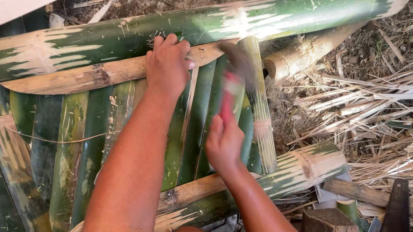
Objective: The person assembles a bamboo structure by cutting bamboo strips with a hand saw and securing them to a frame using a hammer and nails. The person repeatedly saws strips to size and hammers nails to attach them to the bamboo frame.
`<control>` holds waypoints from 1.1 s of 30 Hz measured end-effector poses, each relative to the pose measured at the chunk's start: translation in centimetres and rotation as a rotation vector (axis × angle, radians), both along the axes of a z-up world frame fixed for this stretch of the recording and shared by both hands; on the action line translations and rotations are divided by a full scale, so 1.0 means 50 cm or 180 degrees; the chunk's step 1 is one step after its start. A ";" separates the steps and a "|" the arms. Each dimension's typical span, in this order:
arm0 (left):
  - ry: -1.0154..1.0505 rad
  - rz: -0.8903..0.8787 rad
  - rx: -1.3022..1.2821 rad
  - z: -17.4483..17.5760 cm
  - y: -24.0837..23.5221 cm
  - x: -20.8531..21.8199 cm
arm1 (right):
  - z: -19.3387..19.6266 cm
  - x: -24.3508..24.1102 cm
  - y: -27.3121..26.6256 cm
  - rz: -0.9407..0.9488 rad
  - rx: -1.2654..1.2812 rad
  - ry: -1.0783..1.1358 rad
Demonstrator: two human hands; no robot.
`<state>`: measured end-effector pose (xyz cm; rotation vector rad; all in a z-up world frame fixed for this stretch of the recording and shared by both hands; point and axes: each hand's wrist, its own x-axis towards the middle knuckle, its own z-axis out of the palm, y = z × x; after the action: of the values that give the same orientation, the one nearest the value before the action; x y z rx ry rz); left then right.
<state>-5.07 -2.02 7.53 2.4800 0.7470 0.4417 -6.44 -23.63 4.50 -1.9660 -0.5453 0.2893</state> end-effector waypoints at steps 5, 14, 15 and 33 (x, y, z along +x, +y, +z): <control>-0.0093 0.0022 -0.0053 0.003 0.004 0.000 | 0.001 -0.017 0.015 -0.0422 0.1092 0.0803; -0.0003 0.0036 -0.0077 -0.004 0.003 0.004 | 0.024 -0.021 0.011 -0.0341 -0.0784 -0.0598; -0.0041 0.0050 -0.0123 -0.003 0.006 0.003 | 0.022 -0.016 0.015 -0.0388 -0.0082 -0.0246; -0.0037 0.0157 -0.0073 -0.002 -0.004 -0.002 | 0.028 0.009 0.018 -0.0176 -0.0874 -0.0243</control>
<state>-5.18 -2.20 7.43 2.4401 0.8055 0.4625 -5.99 -22.72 5.91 -2.2618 -0.5206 0.2664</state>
